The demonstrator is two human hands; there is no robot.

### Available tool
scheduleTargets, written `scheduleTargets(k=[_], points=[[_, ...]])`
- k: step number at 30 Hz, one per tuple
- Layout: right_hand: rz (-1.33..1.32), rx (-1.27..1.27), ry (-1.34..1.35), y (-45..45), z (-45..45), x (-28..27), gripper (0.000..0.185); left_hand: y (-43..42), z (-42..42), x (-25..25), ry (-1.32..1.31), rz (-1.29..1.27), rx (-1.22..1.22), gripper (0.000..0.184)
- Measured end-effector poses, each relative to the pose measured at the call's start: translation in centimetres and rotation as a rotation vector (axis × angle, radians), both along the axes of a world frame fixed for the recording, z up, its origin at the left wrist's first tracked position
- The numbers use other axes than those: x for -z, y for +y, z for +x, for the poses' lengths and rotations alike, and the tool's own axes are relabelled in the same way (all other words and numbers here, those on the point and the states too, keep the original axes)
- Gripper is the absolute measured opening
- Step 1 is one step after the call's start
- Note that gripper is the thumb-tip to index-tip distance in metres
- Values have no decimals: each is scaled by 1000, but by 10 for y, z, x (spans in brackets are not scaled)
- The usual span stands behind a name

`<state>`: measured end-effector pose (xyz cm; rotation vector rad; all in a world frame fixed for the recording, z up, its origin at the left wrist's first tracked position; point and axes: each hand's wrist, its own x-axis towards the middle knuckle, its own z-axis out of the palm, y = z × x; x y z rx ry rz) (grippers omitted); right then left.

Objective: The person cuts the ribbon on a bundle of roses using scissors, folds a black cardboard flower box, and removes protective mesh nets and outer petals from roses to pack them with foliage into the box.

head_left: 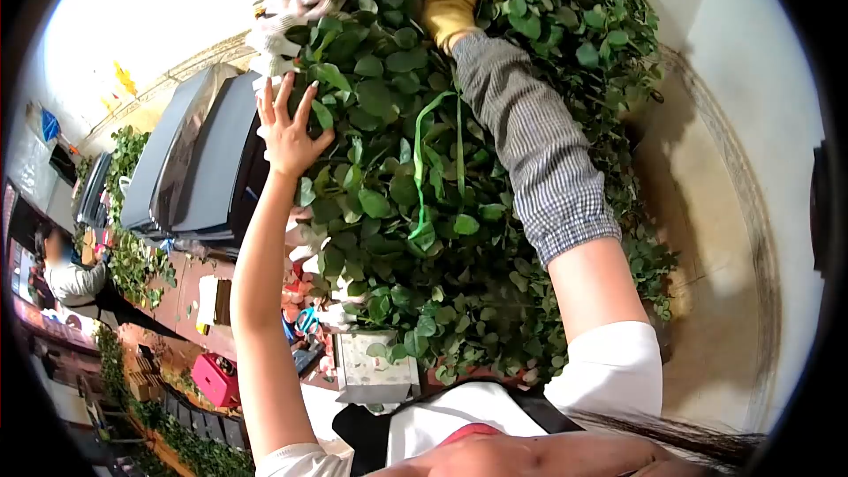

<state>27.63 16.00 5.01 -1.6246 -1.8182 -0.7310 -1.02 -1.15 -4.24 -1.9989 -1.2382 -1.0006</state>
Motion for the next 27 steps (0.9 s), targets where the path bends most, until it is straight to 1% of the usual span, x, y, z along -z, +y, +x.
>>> scheduleTargets(k=[1, 2, 3, 4, 5, 6, 7, 8, 9, 10, 11, 13, 14, 15, 16, 17, 20, 21, 22, 23, 24, 25, 26, 27], points=[[90, -151, 136, 18, -3, -53, 86, 33, -9, -38, 35, 96, -24, 78], [110, -35, 26, 27, -1, -58, 89, 30, -3, -38, 13, 75, -33, 78], [108, 10, -32, 23, 2, -53, 91, 19, 3, -32, 5, 63, -60, 79], [182, -34, -28, 30, 5, -42, 90, 13, 8, -31, 4, 64, -72, 79], [271, -82, -33, 38, 8, -51, 89, 13, 12, -39, -7, 81, -87, 79], [83, 22, -109, 24, 8, -60, 85, 6, 17, -42, -20, 74, -102, 78], [52, -31, -96, 8, 8, -59, 81, -5, 18, -43, -26, 53, -121, 78], [47, -7, -192, 4, 13, -60, 79, -16, 17, -43, -24, 31, -122, 76], [25, 15, -288, -2, 20, -49, 76, -30, 19, -40, -13, 1, -138, 75], [-106, -84, -225, -15, 29, -63, 75, -37, 17, -43, 3, -13, -133, 74], [-239, -177, -164, -31, 39, -90, 73, -41, 15, -46, 18, -26, -126, 73], [-135, -597, 160, -71, 70, -105, 71, -52, 16, -53, 49, -82, -159, 72], [-137, -668, 262, -101, 69, -109, 70, -53, 13, -53, 70, -85, -154, 71], [-147, -733, 367, -125, 66, -103, 70, -56, 11, -54, 83, -90, -147, 67], [-62, -706, 273, -133, 61, -91, 68, -57, 11, -52, 78, -90, -135, 64], [9, -758, 271, -132, 48, -71, 67, -58, 8, -54, 82, -77, -128, 60], [-102, -583, 142, -88, 24, 16, 66, -76, 11, -57, 44, -106, -109, 56], [-111, -410, 103, -85, 12, 27, 63, -91, 13, -59, 14, -115, -118, 55], [-295, -408, 262, -79, 10, 28, 62, -110, 15, -57, -39, -134, -126, 54], [-169, -465, 249, -78, 5, 31, 57, -135, 19, -59, -91, -154, -133, 54], [-41, -515, 227, -78, 1, 34, 53, -162, 17, -62, -131, -145, -90, 52], [-24, -540, 229, -71, 2, 38, 49, -190, 21, -61, -326, -226, 33, 52], [-60, -560, 223, -78, 7, 35, 48, -222, 31, -60, -454, -299, 46, 48], [-94, -571, 221, -89, 12, 27, 47, -250, 36, -58, -564, -309, 121, 44]])
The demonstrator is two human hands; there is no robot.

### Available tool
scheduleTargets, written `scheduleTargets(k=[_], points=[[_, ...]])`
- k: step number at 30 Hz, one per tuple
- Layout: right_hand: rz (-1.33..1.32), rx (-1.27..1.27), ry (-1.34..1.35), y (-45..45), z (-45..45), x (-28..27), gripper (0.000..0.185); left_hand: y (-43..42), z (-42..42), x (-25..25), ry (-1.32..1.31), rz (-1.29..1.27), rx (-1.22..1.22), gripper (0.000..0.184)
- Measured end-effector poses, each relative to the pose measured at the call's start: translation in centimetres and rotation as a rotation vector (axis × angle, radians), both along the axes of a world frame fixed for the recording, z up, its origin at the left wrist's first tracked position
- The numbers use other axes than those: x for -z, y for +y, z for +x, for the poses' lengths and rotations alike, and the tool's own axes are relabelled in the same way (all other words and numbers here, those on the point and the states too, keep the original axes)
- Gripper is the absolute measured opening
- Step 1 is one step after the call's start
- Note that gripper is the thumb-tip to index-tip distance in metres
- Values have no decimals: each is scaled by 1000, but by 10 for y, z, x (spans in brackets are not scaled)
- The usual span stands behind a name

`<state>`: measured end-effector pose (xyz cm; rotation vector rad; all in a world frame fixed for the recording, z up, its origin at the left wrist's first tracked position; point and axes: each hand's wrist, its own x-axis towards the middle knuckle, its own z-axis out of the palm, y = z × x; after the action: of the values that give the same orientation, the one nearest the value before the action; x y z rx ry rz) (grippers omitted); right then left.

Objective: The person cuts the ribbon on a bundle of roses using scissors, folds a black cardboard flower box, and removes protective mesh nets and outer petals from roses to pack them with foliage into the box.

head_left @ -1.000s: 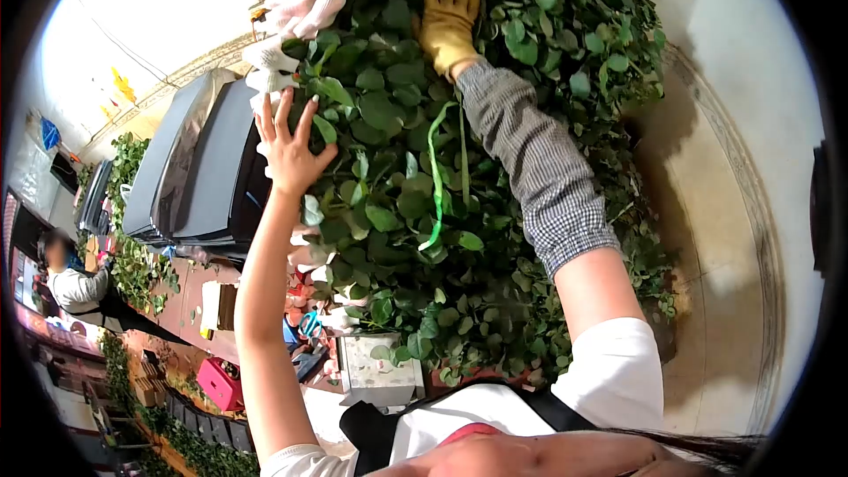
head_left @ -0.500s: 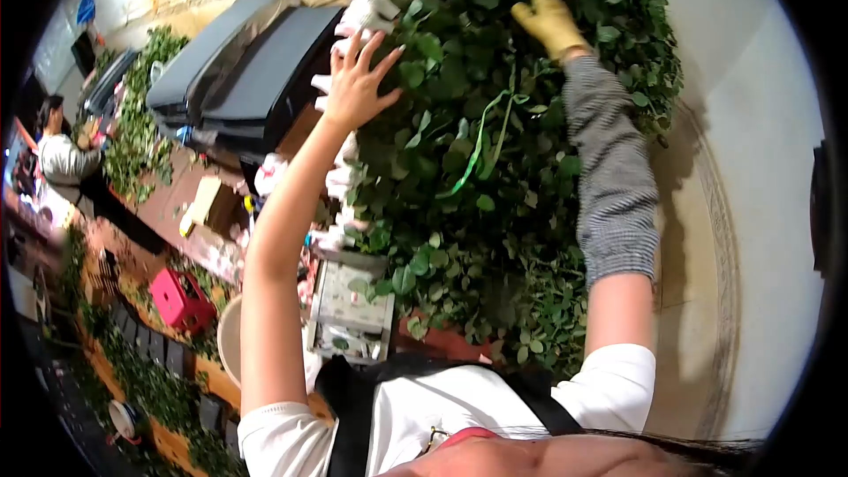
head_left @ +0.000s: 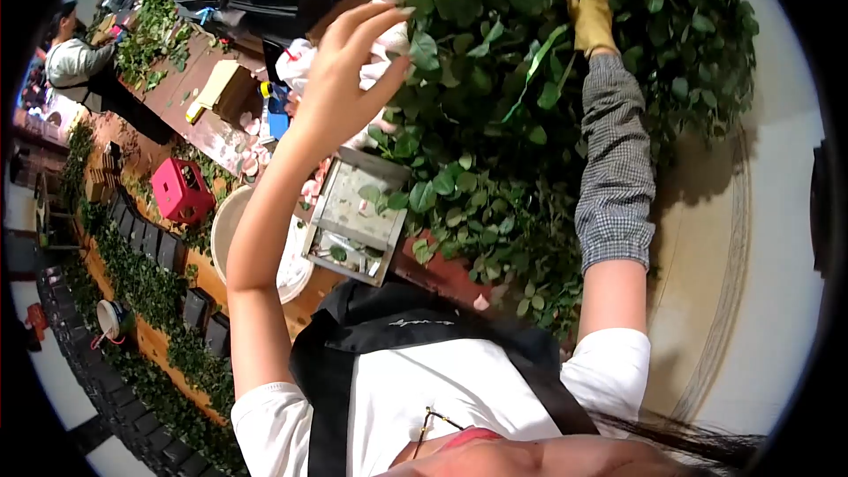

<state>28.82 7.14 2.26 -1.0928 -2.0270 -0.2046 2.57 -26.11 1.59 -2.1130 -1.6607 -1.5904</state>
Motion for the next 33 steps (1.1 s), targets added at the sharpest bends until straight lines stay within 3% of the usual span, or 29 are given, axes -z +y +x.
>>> scheduleTargets(k=[2, 6, 8, 10, 14, 16, 18, 20, 22, 24, 25, 28, 30, 32, 33], points=[[-207, 45, 60, -20, 1, -16, 72, -60, 7, -5, -14, 48, -48, 34], [-274, -43, 192, -72, 13, -36, 65, -165, -13, -7, 106, 268, -7, 27], [-43, 52, 148, -122, 24, -35, 62, -192, -30, -2, 101, 393, 4, 25], [2, 70, 273, -197, 23, -24, 62, -208, -51, 15, 62, 520, 28, 23], [-63, 31, 291, -330, 5, 84, 43, -220, -91, 27, -14, 663, 96, 20], [-330, 57, 213, -395, -23, 150, 53, -218, -105, 30, -63, 705, 146, 19], [-428, 287, -115, -430, -34, 210, 64, -213, -112, 37, -112, 747, 184, 18], [-556, 459, -160, -436, -35, 249, 67, -208, -117, 40, -156, 771, 219, 17], [-547, 568, -221, -434, -34, 250, 65, -204, -119, 41, -188, 787, 247, 16], [-491, 687, -553, -419, -26, 264, 60, -203, -119, 41, -210, 804, 262, 15], [-536, 725, -754, -402, -15, 281, 69, -201, -117, 42, -222, 811, 263, 15], [-376, 665, -789, -349, 22, 317, 54, -199, -110, 46, -232, 843, 238, 16], [-299, 550, -702, -344, 26, 277, 52, -196, -104, 47, -243, 853, 232, 16], [-595, 416, -614, -334, 30, 242, 48, -189, -95, 45, -250, 878, 213, 17], [-417, 358, -597, -323, 43, 252, 42, -184, -90, 45, -252, 890, 212, 17]])
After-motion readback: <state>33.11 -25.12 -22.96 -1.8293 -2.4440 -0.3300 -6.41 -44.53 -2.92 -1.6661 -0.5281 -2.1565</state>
